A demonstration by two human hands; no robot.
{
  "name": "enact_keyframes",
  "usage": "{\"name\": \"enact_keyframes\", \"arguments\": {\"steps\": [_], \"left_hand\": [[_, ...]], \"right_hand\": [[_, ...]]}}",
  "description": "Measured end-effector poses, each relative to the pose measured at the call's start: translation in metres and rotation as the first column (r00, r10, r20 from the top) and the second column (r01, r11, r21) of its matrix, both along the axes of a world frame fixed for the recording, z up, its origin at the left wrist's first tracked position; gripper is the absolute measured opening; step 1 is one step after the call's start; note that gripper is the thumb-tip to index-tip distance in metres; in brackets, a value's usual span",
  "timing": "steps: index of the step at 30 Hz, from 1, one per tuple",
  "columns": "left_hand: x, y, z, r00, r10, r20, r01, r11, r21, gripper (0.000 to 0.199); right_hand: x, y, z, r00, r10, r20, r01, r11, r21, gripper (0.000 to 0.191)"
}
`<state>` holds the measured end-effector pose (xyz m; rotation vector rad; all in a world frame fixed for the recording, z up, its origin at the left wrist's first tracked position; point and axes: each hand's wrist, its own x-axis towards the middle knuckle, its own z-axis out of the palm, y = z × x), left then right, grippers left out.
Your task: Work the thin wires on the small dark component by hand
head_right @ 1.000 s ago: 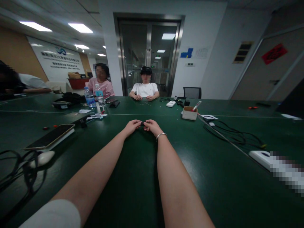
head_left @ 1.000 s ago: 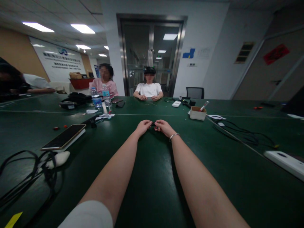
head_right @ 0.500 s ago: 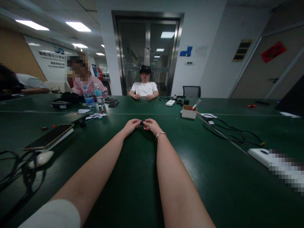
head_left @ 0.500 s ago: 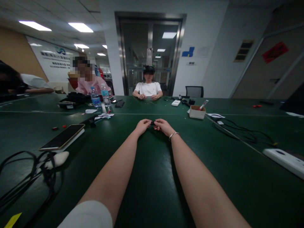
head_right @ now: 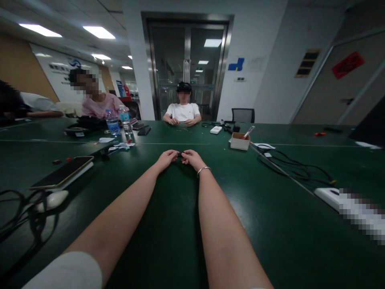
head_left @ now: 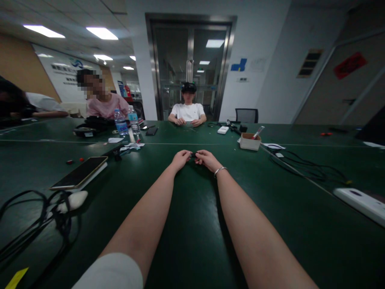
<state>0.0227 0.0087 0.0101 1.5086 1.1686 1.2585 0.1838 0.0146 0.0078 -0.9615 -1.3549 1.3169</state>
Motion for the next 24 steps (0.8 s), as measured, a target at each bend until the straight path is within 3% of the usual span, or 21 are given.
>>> {"name": "enact_keyframes", "arguments": {"steps": [9, 19, 22, 24], "left_hand": [[0.000, -0.004, 0.001, 0.999, 0.001, -0.039, 0.000, 0.999, 0.034, 0.016], [-0.001, -0.005, 0.001, 0.999, 0.024, 0.043, -0.024, 1.000, 0.005, 0.021], [-0.003, -0.004, 0.012, 0.991, 0.102, 0.086, -0.100, 0.995, -0.017, 0.023], [-0.003, -0.002, 0.029, 0.980, 0.181, 0.088, -0.184, 0.982, 0.032, 0.026]], "right_hand": [[-0.001, -0.001, 0.000, 1.000, -0.003, 0.000, 0.003, 1.000, -0.005, 0.009], [0.000, -0.003, 0.002, 1.000, -0.001, -0.005, 0.001, 1.000, -0.018, 0.008], [-0.001, -0.003, 0.002, 1.000, 0.007, -0.012, -0.008, 1.000, -0.012, 0.009], [-0.001, -0.003, 0.001, 1.000, 0.006, -0.012, -0.006, 1.000, -0.014, 0.010]]}}
